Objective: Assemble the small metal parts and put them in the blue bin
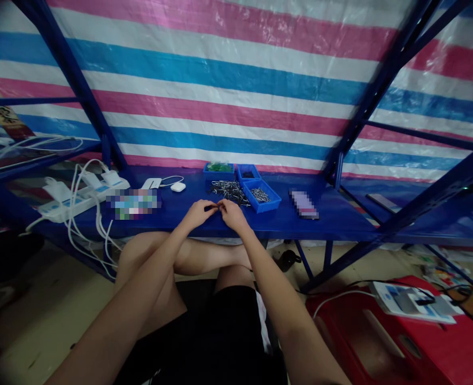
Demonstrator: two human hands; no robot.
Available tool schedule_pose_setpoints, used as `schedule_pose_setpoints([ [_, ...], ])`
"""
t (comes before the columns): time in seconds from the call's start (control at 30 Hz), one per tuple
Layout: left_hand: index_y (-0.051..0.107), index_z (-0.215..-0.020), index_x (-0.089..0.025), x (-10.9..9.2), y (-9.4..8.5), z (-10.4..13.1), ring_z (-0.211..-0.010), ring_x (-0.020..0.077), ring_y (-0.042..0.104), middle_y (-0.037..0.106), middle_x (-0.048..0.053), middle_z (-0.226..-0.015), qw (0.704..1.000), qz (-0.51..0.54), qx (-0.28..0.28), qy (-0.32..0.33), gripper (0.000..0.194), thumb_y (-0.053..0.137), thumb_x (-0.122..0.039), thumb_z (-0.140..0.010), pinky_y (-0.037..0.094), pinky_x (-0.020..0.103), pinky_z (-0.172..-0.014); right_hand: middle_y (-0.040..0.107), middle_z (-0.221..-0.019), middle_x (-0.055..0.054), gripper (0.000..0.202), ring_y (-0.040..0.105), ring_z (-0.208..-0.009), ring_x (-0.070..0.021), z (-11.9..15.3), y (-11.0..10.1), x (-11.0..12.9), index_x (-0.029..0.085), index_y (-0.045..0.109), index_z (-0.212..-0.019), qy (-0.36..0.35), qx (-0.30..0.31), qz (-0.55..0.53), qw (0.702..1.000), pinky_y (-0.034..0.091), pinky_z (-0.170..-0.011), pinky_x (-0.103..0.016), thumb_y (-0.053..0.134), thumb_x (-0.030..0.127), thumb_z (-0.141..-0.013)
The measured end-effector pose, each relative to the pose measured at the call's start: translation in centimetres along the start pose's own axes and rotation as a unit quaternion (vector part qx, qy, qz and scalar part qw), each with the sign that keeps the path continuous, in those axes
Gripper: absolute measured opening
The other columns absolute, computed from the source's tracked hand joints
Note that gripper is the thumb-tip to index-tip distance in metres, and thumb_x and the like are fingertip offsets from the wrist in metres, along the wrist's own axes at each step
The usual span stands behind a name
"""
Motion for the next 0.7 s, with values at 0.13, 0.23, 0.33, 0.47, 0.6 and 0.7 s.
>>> schedule_pose_setpoints([
  [0.13, 0.068, -0.093, -0.023, -0.03, 0.02, 0.0, -0.087, 0.0187, 0.058, 0.068, 0.003, -0.092, 1.0, 0.007, -0.002, 0.011, 0.023, 0.05, -0.031, -0.08, 0.043, 0.029, -0.079, 0.063, -0.091, -0.005, 0.022, 0.058, -0.084, -0.0152, 0.0, 0.04, -0.14, 0.017, 0.057, -0.097, 0.006, 0.0, 0.0, 1.0, 0.043, -0.079, -0.027, 0.043, 0.011, -0.082],
  [0.23, 0.068, -0.092, -0.023, 0.07, -0.02, -0.02, -0.086, 0.019, 0.058, 0.068, 0.003, -0.091, 1.0, 0.003, -0.007, 0.008, 0.023, 0.051, -0.031, -0.08, 0.043, 0.03, -0.079, 0.063, -0.091, -0.005, 0.022, 0.058, -0.084, -0.0151, -0.01, 0.08, -0.19, 0.017, 0.057, -0.098, 0.006, 0.002, 0.002, 1.0, 0.043, -0.079, -0.027, 0.043, 0.011, -0.082],
  [0.33, 0.068, -0.092, -0.022, 0.01, -0.06, 0.0, -0.087, 0.0191, 0.058, 0.068, 0.004, -0.091, 1.0, -0.005, -0.007, 0.007, 0.023, 0.051, -0.031, -0.08, 0.043, 0.03, -0.08, 0.063, -0.092, -0.005, 0.022, 0.058, -0.085, -0.0151, -0.02, 0.08, -0.18, 0.017, 0.057, -0.098, 0.006, 0.003, 0.002, 1.0, 0.043, -0.079, -0.027, 0.043, 0.01, -0.082],
  [0.47, 0.068, -0.093, -0.021, -0.13, -0.1, 0.05, -0.087, 0.0193, 0.058, 0.068, 0.004, -0.092, 1.0, -0.01, -0.005, 0.009, 0.024, 0.05, -0.031, -0.08, 0.043, 0.03, -0.08, 0.063, -0.092, -0.006, 0.023, 0.058, -0.084, -0.0153, -0.02, 0.05, -0.17, 0.018, 0.057, -0.098, 0.007, 0.003, -0.002, 1.0, 0.044, -0.079, -0.027, 0.043, 0.01, -0.082],
  [0.6, 0.068, -0.093, -0.022, -0.14, -0.11, 0.05, -0.087, 0.0195, 0.058, 0.068, 0.004, -0.092, 1.0, -0.007, -0.006, 0.012, 0.023, 0.05, -0.031, -0.08, 0.043, 0.03, -0.08, 0.063, -0.092, -0.006, 0.022, 0.058, -0.085, -0.0154, 0.01, -0.01, -0.08, 0.018, 0.057, -0.098, 0.003, 0.0, -0.004, 1.0, 0.043, -0.079, -0.028, 0.043, 0.01, -0.082],
  [0.7, 0.068, -0.092, -0.022, -0.15, -0.07, 0.03, -0.087, 0.0194, 0.058, 0.068, 0.003, -0.093, 1.0, -0.002, -0.005, 0.013, 0.023, 0.05, -0.03, -0.08, 0.043, 0.03, -0.08, 0.063, -0.092, -0.006, 0.022, 0.058, -0.085, -0.0154, 0.03, 0.02, -0.11, 0.018, 0.057, -0.098, 0.003, -0.003, -0.006, 1.0, 0.043, -0.08, -0.028, 0.043, 0.011, -0.082],
])
Point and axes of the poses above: each hand's wrist, its own z-axis away from the middle knuckle, its own y-axis out of the palm, x = y × z, the point moved 8 cm from there along -z, towards the middle knuckle
